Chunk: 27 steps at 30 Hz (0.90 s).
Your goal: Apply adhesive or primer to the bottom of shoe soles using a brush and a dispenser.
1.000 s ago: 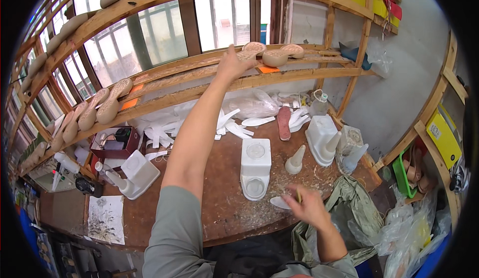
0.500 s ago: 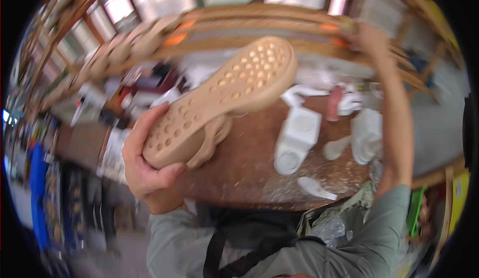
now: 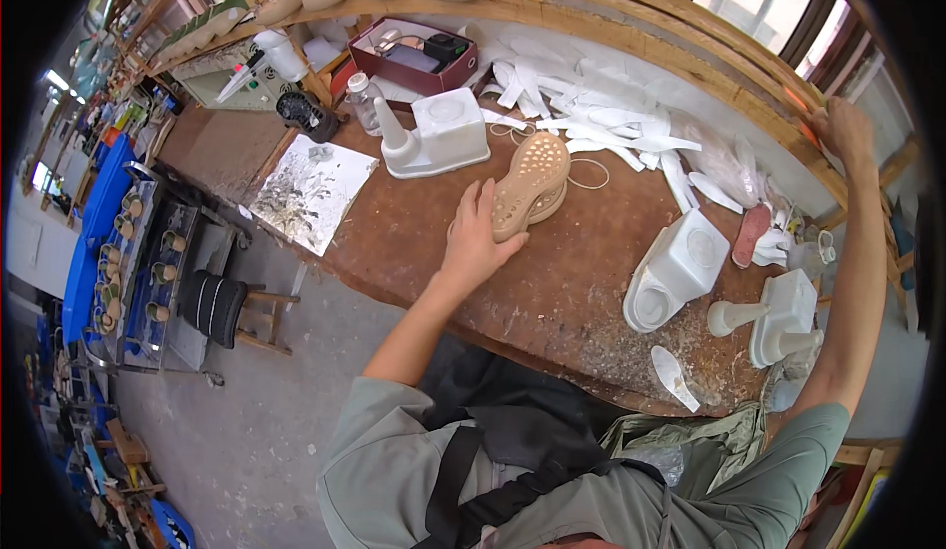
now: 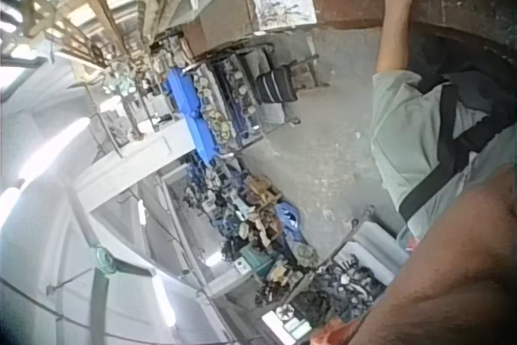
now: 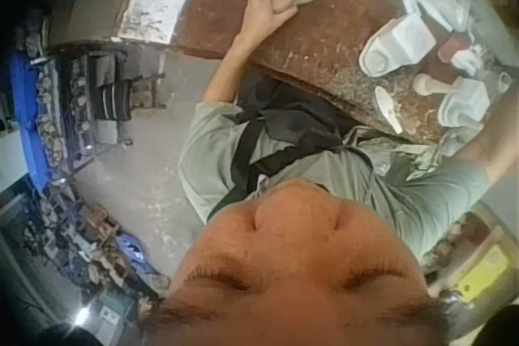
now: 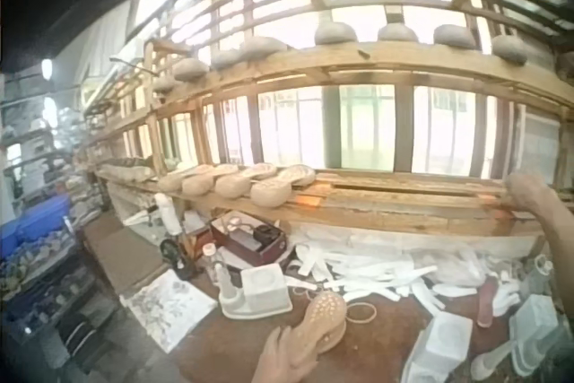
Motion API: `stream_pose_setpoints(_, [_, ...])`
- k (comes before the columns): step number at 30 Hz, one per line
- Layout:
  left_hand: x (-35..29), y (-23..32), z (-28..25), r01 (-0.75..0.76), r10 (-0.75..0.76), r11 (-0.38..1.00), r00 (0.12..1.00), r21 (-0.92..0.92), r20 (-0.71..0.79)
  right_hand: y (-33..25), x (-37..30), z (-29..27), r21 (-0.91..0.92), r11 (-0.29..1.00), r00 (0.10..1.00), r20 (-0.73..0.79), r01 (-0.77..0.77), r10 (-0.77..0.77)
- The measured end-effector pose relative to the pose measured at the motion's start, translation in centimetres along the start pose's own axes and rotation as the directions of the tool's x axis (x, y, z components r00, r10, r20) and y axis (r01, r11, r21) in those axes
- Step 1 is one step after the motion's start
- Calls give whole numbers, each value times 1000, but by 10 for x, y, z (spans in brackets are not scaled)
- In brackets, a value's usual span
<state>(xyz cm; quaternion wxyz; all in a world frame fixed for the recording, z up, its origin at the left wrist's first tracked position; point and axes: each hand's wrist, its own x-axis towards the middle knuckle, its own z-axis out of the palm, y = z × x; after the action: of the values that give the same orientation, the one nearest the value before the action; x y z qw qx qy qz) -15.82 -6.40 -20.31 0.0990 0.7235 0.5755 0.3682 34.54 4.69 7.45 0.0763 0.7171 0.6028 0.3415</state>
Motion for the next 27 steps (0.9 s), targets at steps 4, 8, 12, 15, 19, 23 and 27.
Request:
stream_pose_setpoints(4, [-24,23,13,-176,212,963,962,204,-170,11,-25,-15,73,997,998,47,-35,32])
stream_pose_setpoints(8, [-53,25,22,-314,309,949,908,27,-282,16,-18,13,41,997,998,-6,-67,67])
stream_pose_setpoints(12, [-67,41,1,-391,312,907,873,-157,-374,26,-48,-15,93,993,962,-268,69,-42])
stream_pose_setpoints(15, [-64,54,-5,-198,147,743,980,-640,-133,7,-85,-71,122,990,938,-345,74,-28])
stream_pose_setpoints(19, [-36,74,11,343,137,-8,931,-939,339,-54,-183,-161,262,899,690,-722,351,-59])
stream_pose_setpoints(23, [-3,99,-1,544,409,-390,825,-743,389,-111,-287,-181,566,661,777,-628,492,-41])
stream_pose_setpoints(27, [-6,75,20,636,575,-513,753,-577,318,-170,-355,-158,505,597,735,-639,623,-226])
